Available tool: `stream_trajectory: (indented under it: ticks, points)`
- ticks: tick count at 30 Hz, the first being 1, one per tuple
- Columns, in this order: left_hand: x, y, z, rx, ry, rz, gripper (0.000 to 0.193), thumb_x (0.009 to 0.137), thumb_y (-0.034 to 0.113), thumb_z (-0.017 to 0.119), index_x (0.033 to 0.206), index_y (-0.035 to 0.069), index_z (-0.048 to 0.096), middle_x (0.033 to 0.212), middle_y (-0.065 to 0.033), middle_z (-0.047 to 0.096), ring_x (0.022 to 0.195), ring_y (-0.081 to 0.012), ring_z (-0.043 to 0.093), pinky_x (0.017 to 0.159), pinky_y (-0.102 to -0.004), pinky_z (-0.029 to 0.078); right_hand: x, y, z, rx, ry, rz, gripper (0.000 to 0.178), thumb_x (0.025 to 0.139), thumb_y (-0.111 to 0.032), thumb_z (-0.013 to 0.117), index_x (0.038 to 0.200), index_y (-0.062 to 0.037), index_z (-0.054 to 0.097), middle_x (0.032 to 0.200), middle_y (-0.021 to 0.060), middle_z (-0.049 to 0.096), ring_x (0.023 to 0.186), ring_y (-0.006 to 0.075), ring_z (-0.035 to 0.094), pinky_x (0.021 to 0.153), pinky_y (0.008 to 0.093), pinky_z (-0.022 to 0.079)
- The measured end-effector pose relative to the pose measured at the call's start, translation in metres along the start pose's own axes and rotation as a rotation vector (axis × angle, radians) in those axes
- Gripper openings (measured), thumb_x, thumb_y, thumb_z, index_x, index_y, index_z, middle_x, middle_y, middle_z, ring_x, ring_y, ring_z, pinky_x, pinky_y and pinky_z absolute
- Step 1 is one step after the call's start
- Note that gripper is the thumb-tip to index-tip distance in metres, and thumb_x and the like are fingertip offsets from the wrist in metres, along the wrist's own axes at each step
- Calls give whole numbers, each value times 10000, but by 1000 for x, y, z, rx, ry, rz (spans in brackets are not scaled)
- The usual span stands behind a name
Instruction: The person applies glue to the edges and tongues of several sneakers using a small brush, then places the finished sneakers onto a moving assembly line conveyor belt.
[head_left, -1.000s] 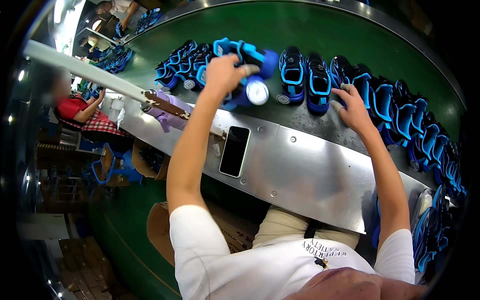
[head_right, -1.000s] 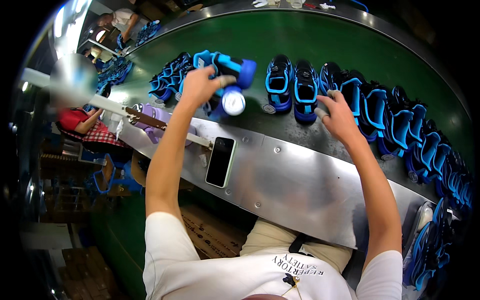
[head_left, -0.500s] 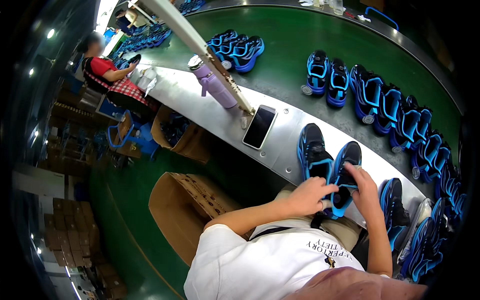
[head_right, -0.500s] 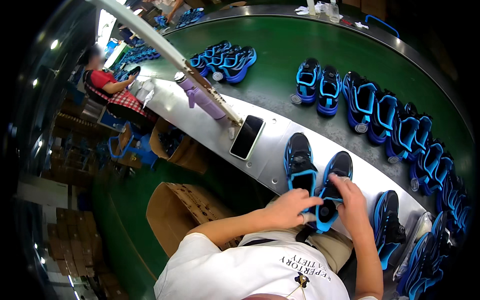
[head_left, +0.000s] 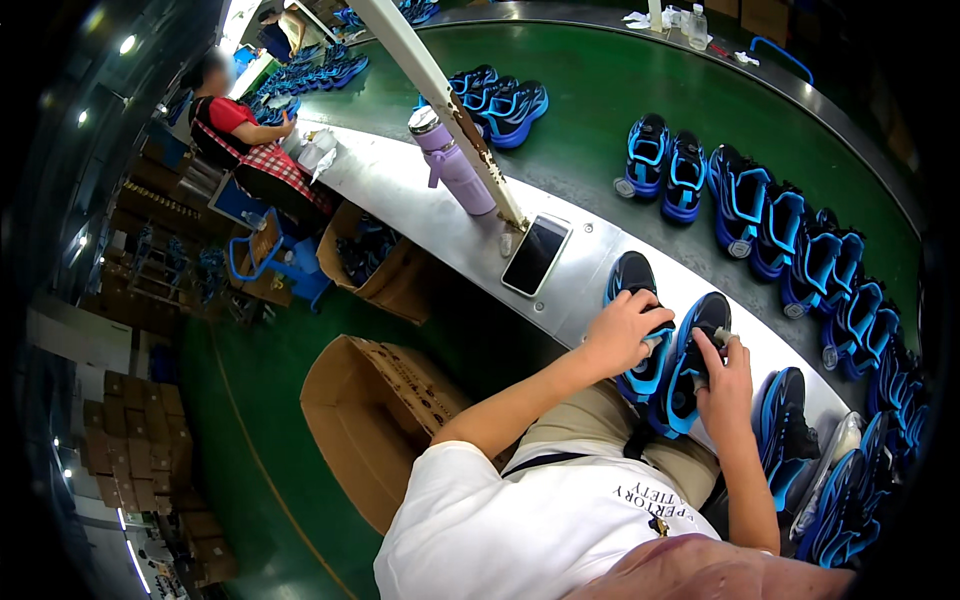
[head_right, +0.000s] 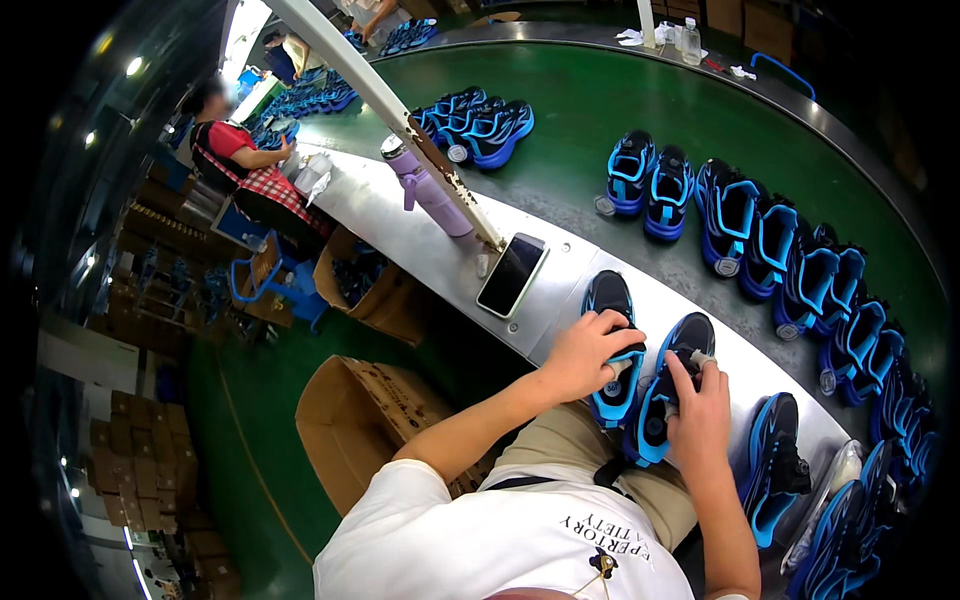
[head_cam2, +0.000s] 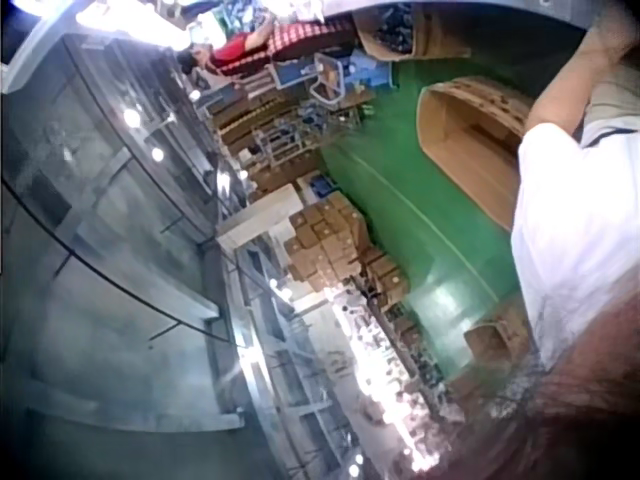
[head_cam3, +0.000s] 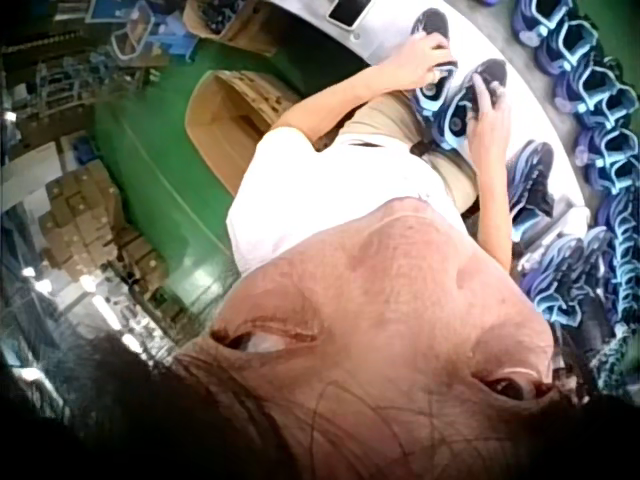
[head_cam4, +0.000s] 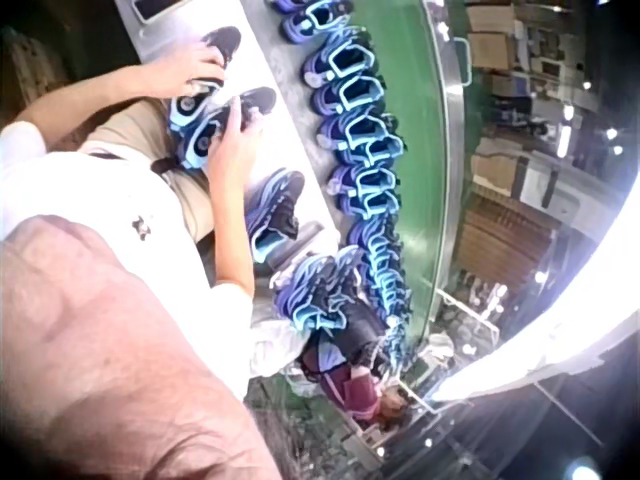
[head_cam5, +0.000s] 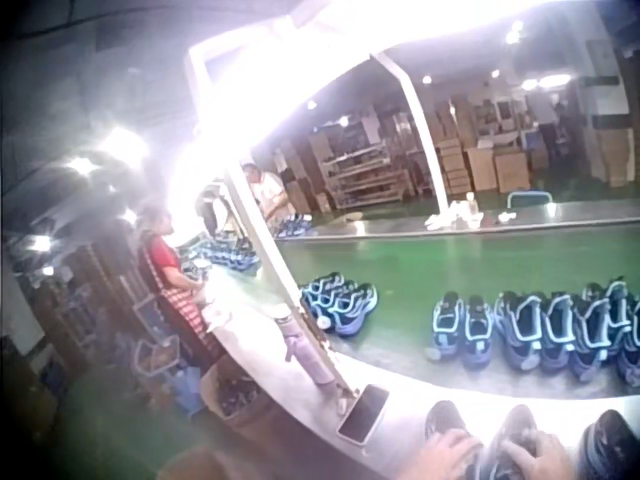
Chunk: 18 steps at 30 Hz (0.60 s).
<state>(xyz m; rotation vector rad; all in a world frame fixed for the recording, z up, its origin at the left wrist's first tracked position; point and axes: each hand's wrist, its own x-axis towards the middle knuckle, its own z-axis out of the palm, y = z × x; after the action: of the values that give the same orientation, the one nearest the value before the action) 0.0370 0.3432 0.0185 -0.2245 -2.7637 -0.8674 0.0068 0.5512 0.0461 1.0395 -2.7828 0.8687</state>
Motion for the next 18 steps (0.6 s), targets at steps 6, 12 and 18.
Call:
stream_trajectory:
  ticks: [6,12,18]
  points:
    - [-6,25,25,169,145,-54,463,679,-45,590,1103,139,620,1196,-105,543,933,-328,533,829,-403,468,-11,3,17,83,50,15,568,550,142,600,1071,-83,618,1088,171,518,1014,369,508,890,425,447]
    - [-16,4,21,-109,183,109,209,696,-4,555,842,122,634,1218,-61,577,929,-292,500,835,-393,411,-18,16,9,75,45,-15,575,539,171,586,1054,-83,629,1078,163,546,1013,360,541,870,412,473]
    - [-12,20,27,232,72,273,83,726,107,590,784,66,633,1142,-63,590,935,-258,494,819,-370,386,-21,15,18,-106,65,-151,565,591,162,590,1120,-36,620,1078,166,581,987,353,572,856,408,488]
